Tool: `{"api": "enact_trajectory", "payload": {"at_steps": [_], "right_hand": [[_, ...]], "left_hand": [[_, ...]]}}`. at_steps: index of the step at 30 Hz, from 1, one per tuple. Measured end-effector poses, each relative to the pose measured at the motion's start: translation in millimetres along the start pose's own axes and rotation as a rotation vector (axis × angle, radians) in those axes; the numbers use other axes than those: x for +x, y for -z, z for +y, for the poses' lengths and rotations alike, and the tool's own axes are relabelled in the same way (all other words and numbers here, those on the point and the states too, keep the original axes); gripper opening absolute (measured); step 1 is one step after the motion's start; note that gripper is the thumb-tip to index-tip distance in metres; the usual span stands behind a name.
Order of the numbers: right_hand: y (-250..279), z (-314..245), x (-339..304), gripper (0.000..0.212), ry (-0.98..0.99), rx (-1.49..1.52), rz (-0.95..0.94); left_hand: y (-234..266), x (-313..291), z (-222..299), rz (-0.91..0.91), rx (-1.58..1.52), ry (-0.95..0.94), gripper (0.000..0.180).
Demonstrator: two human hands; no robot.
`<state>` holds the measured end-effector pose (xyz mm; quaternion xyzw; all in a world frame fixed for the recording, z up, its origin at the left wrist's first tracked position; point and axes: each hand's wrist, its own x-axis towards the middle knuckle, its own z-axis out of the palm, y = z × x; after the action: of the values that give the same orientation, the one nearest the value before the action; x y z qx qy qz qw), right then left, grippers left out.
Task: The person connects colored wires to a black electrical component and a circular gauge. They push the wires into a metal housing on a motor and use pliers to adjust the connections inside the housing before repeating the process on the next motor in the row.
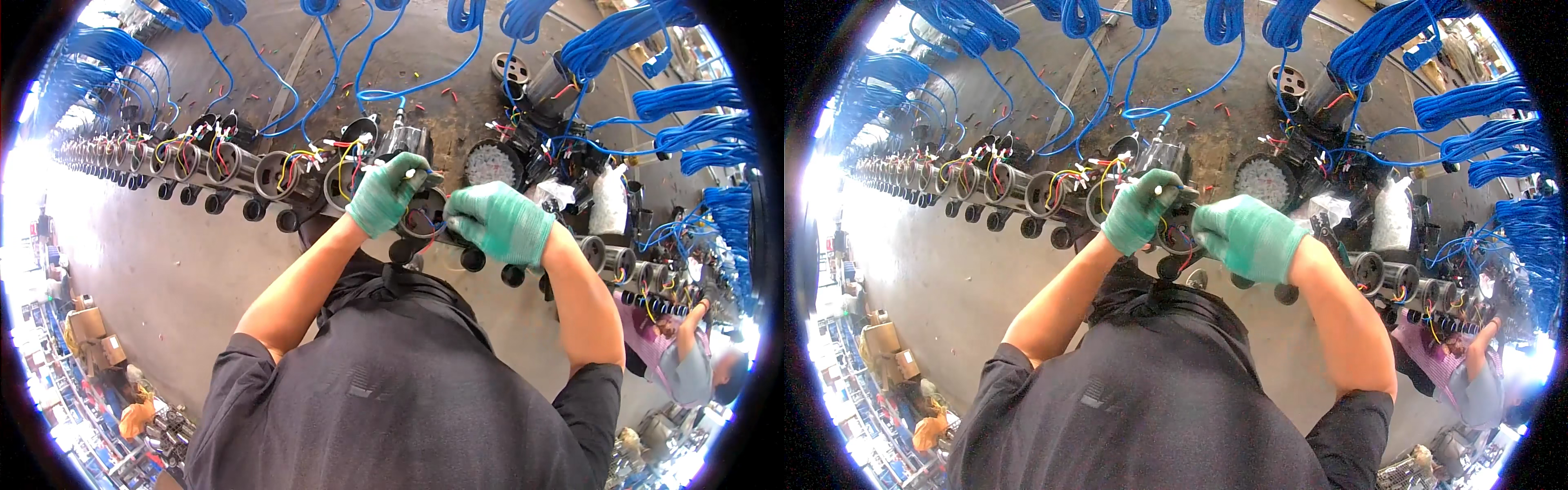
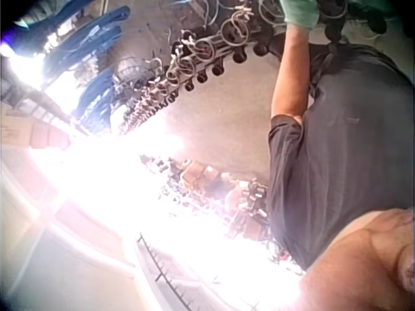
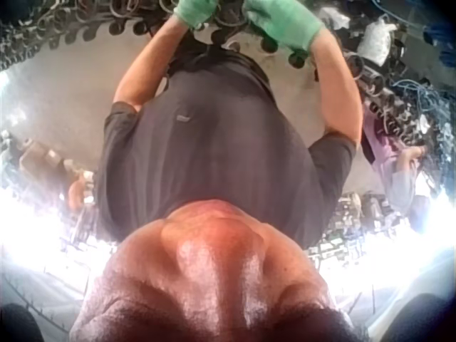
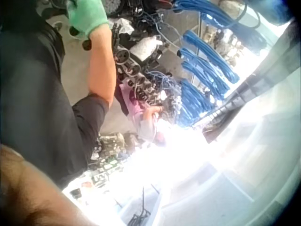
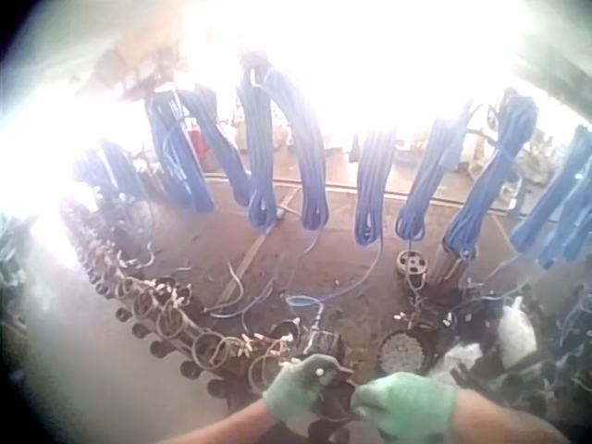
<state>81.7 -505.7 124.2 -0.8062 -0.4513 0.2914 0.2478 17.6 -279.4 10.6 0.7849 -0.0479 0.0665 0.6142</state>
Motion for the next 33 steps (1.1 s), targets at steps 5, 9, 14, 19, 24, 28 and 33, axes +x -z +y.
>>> {"api": "enact_trajectory", "payload": {"at_steps": [5, 9, 14, 19, 24, 28, 33], "right_hand": [[-7, 12, 19, 0.010, 0.265, -0.293, 0.424], [-16, 9, 24, 0.011, 0.215, -0.569, 0.555], [-31, 15, 29, 0.006, 0.122, -0.440, 0.617], [-48, 15, 36, 0.009, 0.078, -0.158, 0.760], [-68, 12, 46, 0.009, -0.024, 0.132, 0.865], [-79, 13, 51, 0.015, -0.218, 0.463, 0.833], [-57, 2, 39, 0.020, -0.582, 1.293, 0.451]], "left_hand": [[-2, 3, 1, -0.035, 0.135, -0.036, 0.015], [-7, 2, -2, 0.031, 0.091, -0.109, 0.014], [-2, 0, -2, -0.050, 0.102, -0.023, 0.016], [9, 0, 3, -0.162, -0.114, 0.141, 0.022], [6, -3, 9, -0.176, -0.376, 0.154, 0.027], [10, -2, 4, -0.154, -0.100, 0.135, 0.023], [13, 1, 4, -0.158, 0.062, 0.012, 0.016]]}}
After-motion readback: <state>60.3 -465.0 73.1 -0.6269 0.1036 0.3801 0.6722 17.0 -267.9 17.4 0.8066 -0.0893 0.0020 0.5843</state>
